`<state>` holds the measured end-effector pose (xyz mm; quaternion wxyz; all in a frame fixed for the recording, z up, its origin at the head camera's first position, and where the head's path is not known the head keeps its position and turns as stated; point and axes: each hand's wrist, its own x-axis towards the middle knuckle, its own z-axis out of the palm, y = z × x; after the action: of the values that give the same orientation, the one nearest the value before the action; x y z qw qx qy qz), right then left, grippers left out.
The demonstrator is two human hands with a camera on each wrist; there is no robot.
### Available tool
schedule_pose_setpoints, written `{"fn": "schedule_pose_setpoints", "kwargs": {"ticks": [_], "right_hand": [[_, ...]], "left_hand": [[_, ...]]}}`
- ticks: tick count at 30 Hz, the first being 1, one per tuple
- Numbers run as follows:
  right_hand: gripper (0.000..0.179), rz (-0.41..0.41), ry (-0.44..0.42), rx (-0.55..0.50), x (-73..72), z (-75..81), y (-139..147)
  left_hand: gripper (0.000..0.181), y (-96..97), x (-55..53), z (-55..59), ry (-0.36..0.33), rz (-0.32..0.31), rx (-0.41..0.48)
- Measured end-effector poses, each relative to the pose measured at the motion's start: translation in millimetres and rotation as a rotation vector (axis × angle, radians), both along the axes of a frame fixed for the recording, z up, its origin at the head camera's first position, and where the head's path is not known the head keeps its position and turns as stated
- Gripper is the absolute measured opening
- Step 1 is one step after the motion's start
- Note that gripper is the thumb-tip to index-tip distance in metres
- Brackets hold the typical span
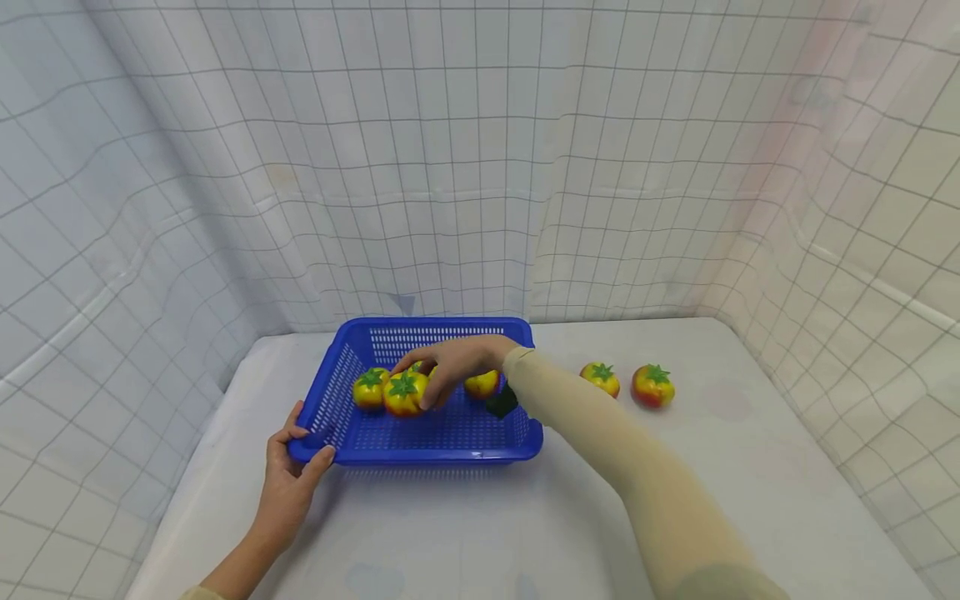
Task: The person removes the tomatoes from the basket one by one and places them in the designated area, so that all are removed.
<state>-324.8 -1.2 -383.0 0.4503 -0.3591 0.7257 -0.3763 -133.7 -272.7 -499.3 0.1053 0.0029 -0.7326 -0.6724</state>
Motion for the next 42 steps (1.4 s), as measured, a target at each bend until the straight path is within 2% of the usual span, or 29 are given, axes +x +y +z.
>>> {"fn": "schedule_pose_setpoints", "kwargs": {"ticks": [7,12,22,27,36,42], "right_hand": [[0.068,-0.017,0.020,-0.056,-6.3,11.0,19.4],[0.071,-0.054,0.002,-0.087,-11.0,17.5,34.6],[0.073,-0.120,0.113,-0.082,-16.9,26.4,69.6],[0.078,-0.143,0.112,-0.083,-20.2,27.5,88.7],[0.075,-0.202,0.096,-0.100,-21.5,27.9,118.8],[0.073,-0.244,0.126,-0.076,-20.3,28.6,137.8]], "left_hand": [[0.043,-0.5,0.2,-0.2,-0.001,0.000,0.010],[0.043,0.5,0.1,0.6,-0.001,0.003,0.003],[0.042,1.5,0.5,0.8,0.009,-0.007,0.017],[0.042,1.4,1.5,2.0,-0.001,-0.009,0.013],[0.043,0.8,0.5,1.5,-0.001,-0.009,0.014],[0.043,0.4,0.3,0.4,0.005,-0.011,0.014]]}}
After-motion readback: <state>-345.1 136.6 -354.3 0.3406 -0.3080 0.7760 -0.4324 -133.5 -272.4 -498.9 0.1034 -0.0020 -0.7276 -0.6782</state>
